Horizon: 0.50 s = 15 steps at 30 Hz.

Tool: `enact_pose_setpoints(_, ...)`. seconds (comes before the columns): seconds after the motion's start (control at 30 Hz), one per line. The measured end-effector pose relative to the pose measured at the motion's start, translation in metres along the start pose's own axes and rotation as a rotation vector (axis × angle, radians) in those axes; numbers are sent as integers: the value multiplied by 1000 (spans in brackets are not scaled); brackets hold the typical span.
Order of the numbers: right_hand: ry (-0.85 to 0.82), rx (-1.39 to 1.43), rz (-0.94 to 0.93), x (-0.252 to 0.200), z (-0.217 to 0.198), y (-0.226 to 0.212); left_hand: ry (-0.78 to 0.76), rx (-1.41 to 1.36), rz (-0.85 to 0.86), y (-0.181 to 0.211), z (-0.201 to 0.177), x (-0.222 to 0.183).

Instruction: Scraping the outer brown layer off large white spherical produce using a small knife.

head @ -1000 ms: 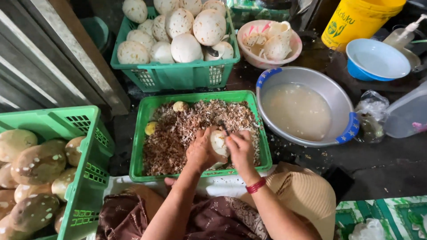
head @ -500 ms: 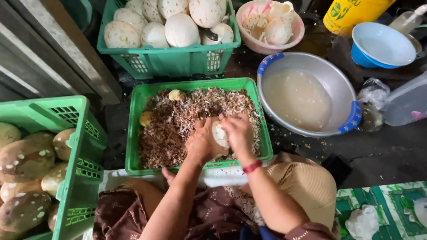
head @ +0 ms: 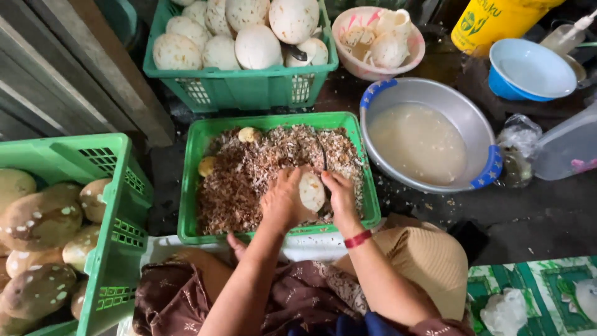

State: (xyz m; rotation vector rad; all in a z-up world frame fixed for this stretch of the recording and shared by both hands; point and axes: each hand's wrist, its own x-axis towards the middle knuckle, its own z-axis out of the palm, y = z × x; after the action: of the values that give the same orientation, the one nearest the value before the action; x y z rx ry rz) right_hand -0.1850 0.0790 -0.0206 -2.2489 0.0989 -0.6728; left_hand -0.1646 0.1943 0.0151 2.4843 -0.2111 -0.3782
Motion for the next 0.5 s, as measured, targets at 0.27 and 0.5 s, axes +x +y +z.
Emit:
enact_pose_setpoints(0.27, 49, -79, -155, -13, 11, 4, 29, 61, -26, -11, 16, 9)
enact_pose_setpoints(0.5, -10, -42, 67, -2, -3, -15, 3, 20, -52, -5, 4, -1)
